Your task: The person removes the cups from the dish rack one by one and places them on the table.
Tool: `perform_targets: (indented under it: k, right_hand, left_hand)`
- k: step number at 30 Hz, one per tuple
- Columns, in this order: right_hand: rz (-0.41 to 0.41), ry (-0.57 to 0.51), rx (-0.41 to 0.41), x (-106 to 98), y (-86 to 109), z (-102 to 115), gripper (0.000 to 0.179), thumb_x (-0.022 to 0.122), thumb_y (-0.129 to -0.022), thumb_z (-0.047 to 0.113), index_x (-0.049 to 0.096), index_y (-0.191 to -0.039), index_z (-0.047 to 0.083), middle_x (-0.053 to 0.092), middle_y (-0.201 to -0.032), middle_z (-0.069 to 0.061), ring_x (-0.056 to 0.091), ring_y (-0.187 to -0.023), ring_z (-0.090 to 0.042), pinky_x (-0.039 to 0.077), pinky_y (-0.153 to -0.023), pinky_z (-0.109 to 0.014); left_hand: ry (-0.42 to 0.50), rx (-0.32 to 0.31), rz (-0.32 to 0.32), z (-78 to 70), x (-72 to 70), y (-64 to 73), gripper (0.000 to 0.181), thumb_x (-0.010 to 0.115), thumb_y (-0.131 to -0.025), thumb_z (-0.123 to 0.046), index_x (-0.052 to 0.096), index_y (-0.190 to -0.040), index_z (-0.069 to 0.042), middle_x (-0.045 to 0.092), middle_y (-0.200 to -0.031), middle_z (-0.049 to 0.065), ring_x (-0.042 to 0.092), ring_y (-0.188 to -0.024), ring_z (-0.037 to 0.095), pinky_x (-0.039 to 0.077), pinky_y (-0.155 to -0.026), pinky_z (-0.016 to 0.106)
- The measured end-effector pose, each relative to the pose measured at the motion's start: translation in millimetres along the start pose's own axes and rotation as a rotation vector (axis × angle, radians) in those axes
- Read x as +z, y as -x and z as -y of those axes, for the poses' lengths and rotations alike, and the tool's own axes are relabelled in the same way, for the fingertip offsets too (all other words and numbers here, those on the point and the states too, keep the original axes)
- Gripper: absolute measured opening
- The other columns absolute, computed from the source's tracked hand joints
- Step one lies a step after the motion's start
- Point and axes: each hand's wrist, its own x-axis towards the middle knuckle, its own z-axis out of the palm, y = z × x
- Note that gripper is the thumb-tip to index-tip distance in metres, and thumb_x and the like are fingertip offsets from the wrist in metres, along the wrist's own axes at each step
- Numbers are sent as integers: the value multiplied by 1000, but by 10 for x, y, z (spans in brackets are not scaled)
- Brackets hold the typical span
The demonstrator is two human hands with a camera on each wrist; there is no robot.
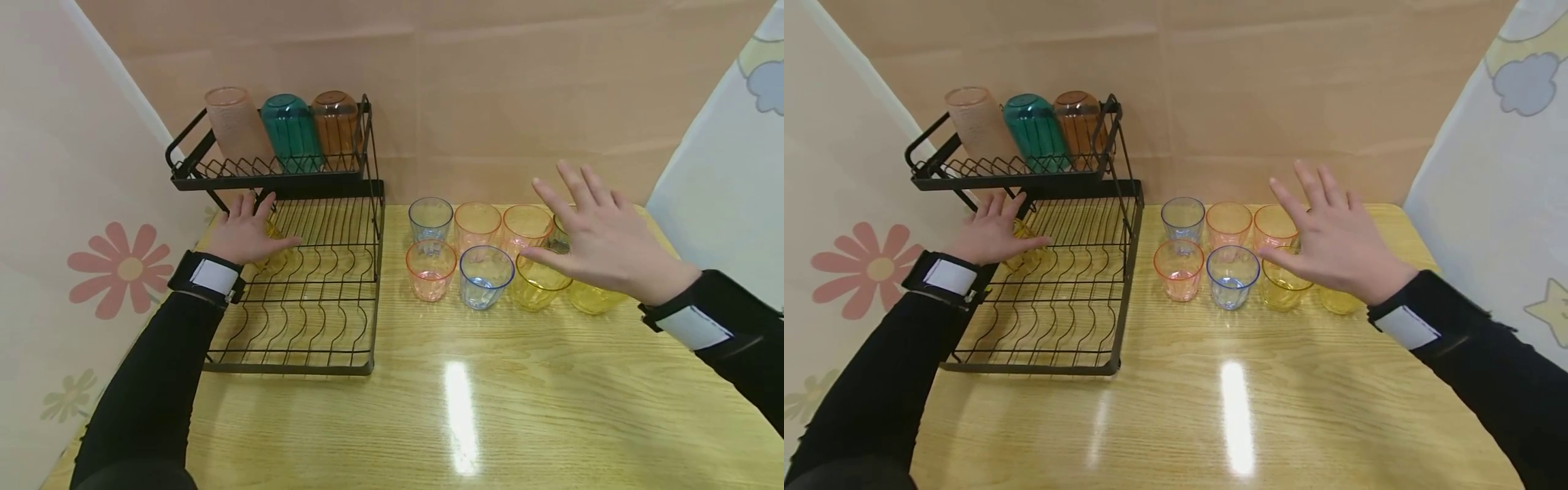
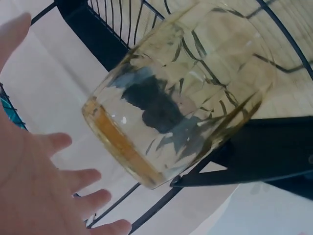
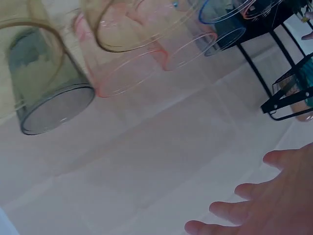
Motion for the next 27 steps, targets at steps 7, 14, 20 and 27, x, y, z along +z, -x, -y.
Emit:
perform_targets:
  k: [7,14,20,27]
  right_hand:
    - [4,23,-84,-7,-115,195,88,46,-81,66,10,-147,20,-5,-151,-11,-3,-135,-36,20,-91,-67]
    - [22,31,-134,27,-198,337,86,41,-82,68,12,-147,21,-4,-151,-11,2,-135,-37,20,-92,-66]
    - [56,32,-175,64,-265,462,85,35,-82,72,10,-147,23,-5,-151,-11,0,-135,-35,19,-94,-64]
    - [73,33,-208,103,-403,608,87,30,-80,76,10,-147,24,-3,-151,-12,0,-135,-35,18,-96,-63]
  left_hand:
    - [-3,-8,32,67,94,-95,107,41,-70,-81,14,-145,-11,13,-143,30,9,-131,46,20,-97,61]
    - [-54,-25,-2,143,238,-152,103,42,-71,-80,24,-142,-7,23,-138,31,20,-127,46,36,-85,59]
    - [-48,-44,13,167,283,-173,98,43,-74,-76,25,-141,-6,24,-138,29,23,-125,47,37,-82,60]
    - [-96,-43,-23,172,377,-222,92,41,-79,-73,28,-140,-6,31,-135,30,31,-120,47,40,-78,58]
